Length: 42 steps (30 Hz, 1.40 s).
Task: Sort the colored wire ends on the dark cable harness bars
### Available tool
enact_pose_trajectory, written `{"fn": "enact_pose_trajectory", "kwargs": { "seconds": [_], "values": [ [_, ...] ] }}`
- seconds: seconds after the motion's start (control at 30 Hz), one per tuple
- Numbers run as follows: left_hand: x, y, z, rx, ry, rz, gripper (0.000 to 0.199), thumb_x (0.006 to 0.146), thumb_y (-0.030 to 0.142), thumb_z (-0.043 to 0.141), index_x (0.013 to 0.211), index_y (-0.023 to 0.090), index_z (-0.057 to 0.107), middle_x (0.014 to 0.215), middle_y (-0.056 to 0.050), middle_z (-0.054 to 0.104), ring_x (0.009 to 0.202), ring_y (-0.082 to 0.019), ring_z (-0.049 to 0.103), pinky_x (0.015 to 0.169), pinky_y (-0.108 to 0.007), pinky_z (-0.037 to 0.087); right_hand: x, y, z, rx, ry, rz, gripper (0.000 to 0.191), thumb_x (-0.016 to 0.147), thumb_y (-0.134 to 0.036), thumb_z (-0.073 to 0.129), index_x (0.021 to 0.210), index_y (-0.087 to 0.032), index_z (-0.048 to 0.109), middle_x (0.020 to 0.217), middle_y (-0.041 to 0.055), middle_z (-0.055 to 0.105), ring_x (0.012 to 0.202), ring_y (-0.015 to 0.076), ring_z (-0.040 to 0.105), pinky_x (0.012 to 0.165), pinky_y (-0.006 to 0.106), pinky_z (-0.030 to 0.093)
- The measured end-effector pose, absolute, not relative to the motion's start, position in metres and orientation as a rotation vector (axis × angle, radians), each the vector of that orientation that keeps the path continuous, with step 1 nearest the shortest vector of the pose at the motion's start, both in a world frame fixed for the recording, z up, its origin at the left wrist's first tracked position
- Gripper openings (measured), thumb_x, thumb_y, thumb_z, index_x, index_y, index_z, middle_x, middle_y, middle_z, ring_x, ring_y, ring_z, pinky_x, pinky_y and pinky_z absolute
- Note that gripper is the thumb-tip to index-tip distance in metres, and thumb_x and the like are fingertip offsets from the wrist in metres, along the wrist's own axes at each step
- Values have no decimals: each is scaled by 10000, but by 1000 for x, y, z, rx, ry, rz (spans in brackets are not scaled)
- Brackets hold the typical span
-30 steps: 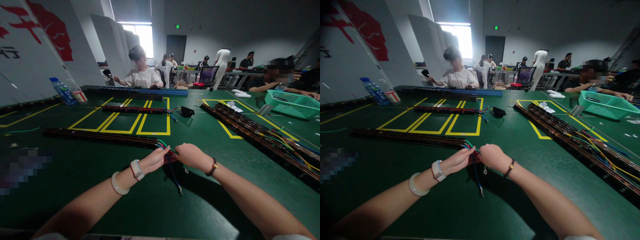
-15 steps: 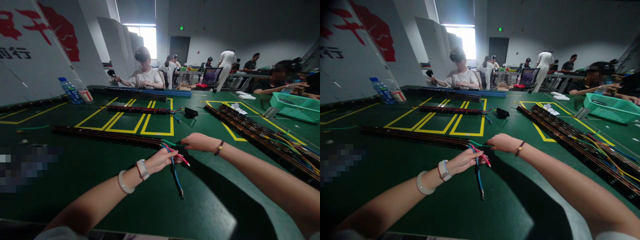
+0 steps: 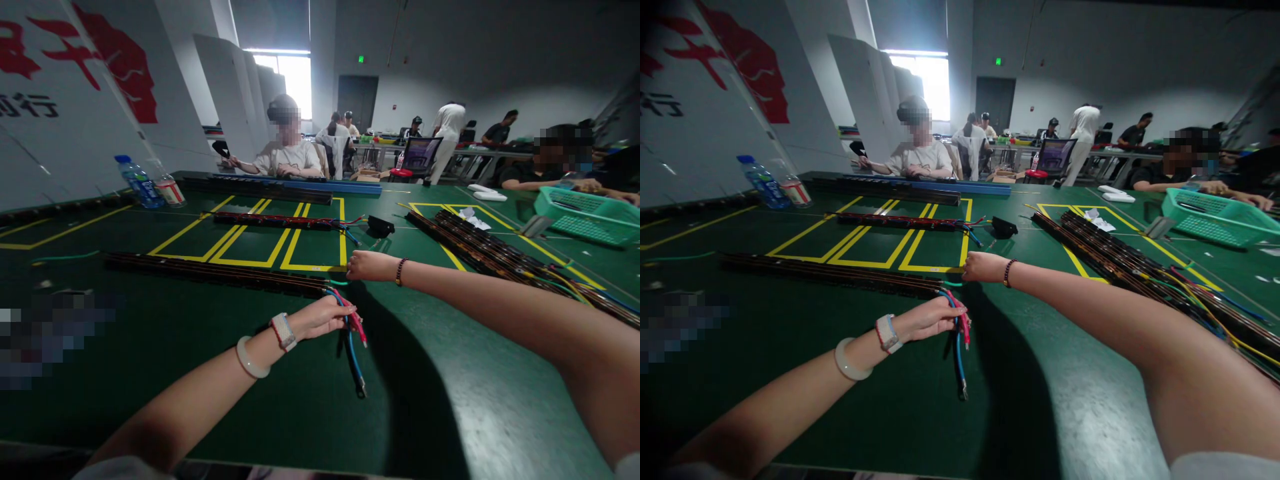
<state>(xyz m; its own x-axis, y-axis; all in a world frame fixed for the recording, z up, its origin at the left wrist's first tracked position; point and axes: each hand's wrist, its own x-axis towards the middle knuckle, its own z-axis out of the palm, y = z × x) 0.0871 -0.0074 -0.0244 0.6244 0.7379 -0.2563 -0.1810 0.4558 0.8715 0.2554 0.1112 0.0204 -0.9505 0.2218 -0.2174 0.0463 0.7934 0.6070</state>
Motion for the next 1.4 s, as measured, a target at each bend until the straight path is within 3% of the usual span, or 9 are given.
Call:
{"fn": "enact_pose_trajectory", "kwargs": {
  "seconds": [0.17, 0.27, 0.4, 0.5, 0.7, 0.8, 1.0, 1.2, 1.4],
  "values": [
    [87, -6, -32, 880, 655, 664, 191, 747, 245, 727, 751, 72, 646, 783, -89, 675, 758, -145, 640, 796, -288, 486, 270, 95, 16, 342, 2804, 835, 163, 875, -82, 495, 901, -173, 629, 808, 53, 655, 775, 179, 583, 708, 318, 363],
    [88, -6, -34, 875, 624, 664, 198, 780, 251, 696, 797, 60, 646, 821, -116, 686, 763, -152, 648, 808, -303, 489, 289, 71, 15, 576, 2973, 680, 222, 880, -138, 519, 1080, -182, 603, 979, 83, 646, 862, 196, 583, 778, 340, 404],
    [89, -7, -35, 829, 586, 682, 186, 808, 226, 663, 889, 61, 632, 867, -144, 699, 810, -190, 676, 870, -358, 481, 310, 30, 11, 799, 3239, 163, 439, 884, -261, 549, 1314, -229, 467, 1259, 100, 545, 1069, 218, 544, 908, 377, 427],
    [89, -6, -36, 759, 589, 712, 123, 824, 170, 630, 903, 77, 617, 889, -137, 702, 842, -203, 682, 897, -387, 475, 314, 6, 1, 768, 3373, -284, 410, 919, -287, 500, 1325, -246, 467, 1287, 97, 536, 1135, 204, 520, 943, 371, 428],
    [90, -5, -37, 654, 591, 725, 153, 896, 147, 503, 930, 57, 622, 906, -163, 703, 893, -210, 681, 955, -398, 446, 302, -3, -27, 943, 3444, -1111, 319, 973, -347, 372, 1189, -228, 574, 1216, 85, 602, 1138, 183, 535, 977, 354, 419],
    [90, -8, -37, 633, 597, 765, 193, 914, 148, 460, 971, 57, 620, 915, -164, 707, 922, -220, 677, 971, -430, 436, 296, 8, -26, 1088, 3359, -1347, 348, 969, -413, 354, 1081, -203, 608, 1130, 83, 634, 1061, 191, 571, 956, 367, 428],
    [91, -13, -36, 635, 616, 819, 247, 927, 229, 466, 925, 26, 606, 947, -229, 688, 936, -253, 676, 1002, -446, 414, 283, 46, 7, 1052, 3173, -1435, 461, 967, -485, 303, 920, -155, 622, 920, 59, 638, 867, 168, 573, 848, 333, 445],
    [92, -14, -34, 559, 624, 853, 310, 948, 274, 383, 874, 51, 584, 984, -245, 678, 980, -277, 662, 999, -469, 413, 247, 76, 32, 778, 3018, -1520, 448, 935, -519, 377, 757, -154, 565, 751, 11, 578, 721, 125, 521, 738, 270, 424],
    [92, -16, -34, 607, 692, 885, 209, 873, 95, 395, 889, 53, 599, 896, -192, 706, 896, -246, 686, 971, -453, 435, 197, 87, 36, 801, 2785, -1580, 400, 908, -477, 431, 661, -167, 488, 598, -35, 473, 543, 91, 418, 551, 227, 364]
  ]
}}
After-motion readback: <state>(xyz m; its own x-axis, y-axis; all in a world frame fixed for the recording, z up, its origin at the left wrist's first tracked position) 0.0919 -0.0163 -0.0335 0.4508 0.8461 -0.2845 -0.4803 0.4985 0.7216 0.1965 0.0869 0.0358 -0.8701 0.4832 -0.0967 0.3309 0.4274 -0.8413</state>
